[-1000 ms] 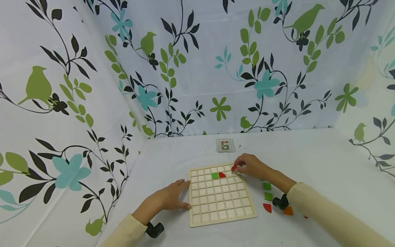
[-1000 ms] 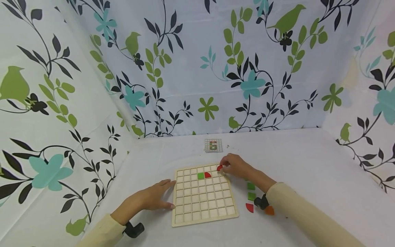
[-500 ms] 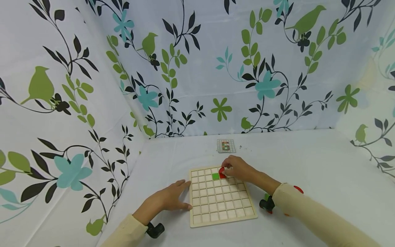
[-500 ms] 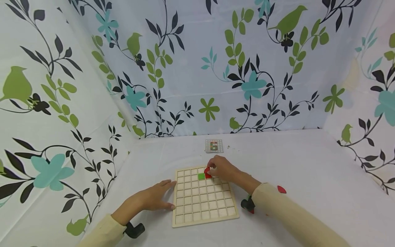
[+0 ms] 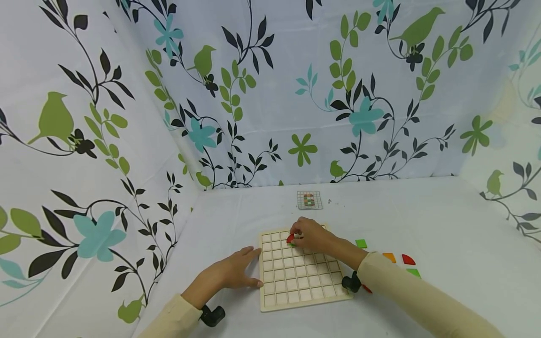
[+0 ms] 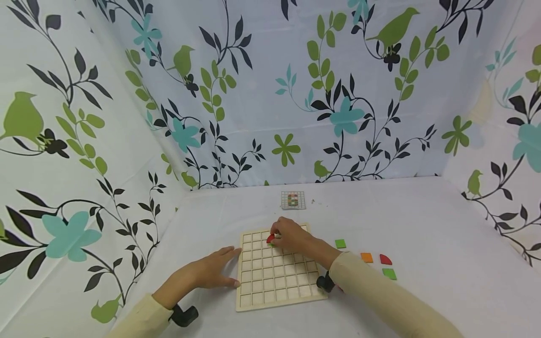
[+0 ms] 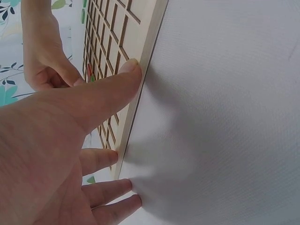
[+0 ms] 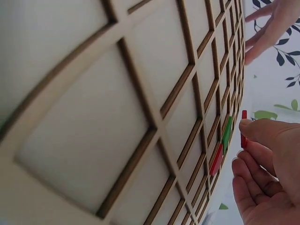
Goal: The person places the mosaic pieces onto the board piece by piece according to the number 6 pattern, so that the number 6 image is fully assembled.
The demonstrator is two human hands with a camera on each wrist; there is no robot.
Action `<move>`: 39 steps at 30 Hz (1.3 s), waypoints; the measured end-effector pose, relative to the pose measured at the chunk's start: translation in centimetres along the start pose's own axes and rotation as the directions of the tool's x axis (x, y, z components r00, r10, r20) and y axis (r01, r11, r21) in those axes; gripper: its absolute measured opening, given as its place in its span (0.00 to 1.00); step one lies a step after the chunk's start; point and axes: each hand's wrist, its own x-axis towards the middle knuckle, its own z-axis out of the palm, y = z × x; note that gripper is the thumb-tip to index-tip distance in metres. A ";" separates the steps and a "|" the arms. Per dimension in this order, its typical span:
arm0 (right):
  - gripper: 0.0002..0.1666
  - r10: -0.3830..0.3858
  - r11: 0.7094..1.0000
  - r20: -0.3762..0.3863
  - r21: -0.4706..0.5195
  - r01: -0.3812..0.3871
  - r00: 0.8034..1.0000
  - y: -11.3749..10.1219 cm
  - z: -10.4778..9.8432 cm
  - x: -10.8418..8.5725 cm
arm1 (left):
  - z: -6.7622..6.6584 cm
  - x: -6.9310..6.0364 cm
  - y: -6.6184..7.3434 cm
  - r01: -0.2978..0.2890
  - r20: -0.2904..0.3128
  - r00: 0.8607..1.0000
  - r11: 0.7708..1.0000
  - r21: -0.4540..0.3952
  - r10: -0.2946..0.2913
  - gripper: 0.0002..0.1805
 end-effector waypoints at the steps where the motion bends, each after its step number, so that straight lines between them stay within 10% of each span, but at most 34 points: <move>1: 0.09 -0.002 1.000 0.001 -0.009 0.002 1.000 -0.2 0.1 0.1 | 0.0 0.0 0.0 -0.001 0.001 1.000 1.000 -0.001 0.001 0.54; 39: 0.14 -0.012 0.998 0.105 -0.057 0.019 0.994 -0.8 0.6 1.1 | 0.2 -0.1 -0.1 -0.020 -0.010 1.000 1.000 0.005 0.020 0.54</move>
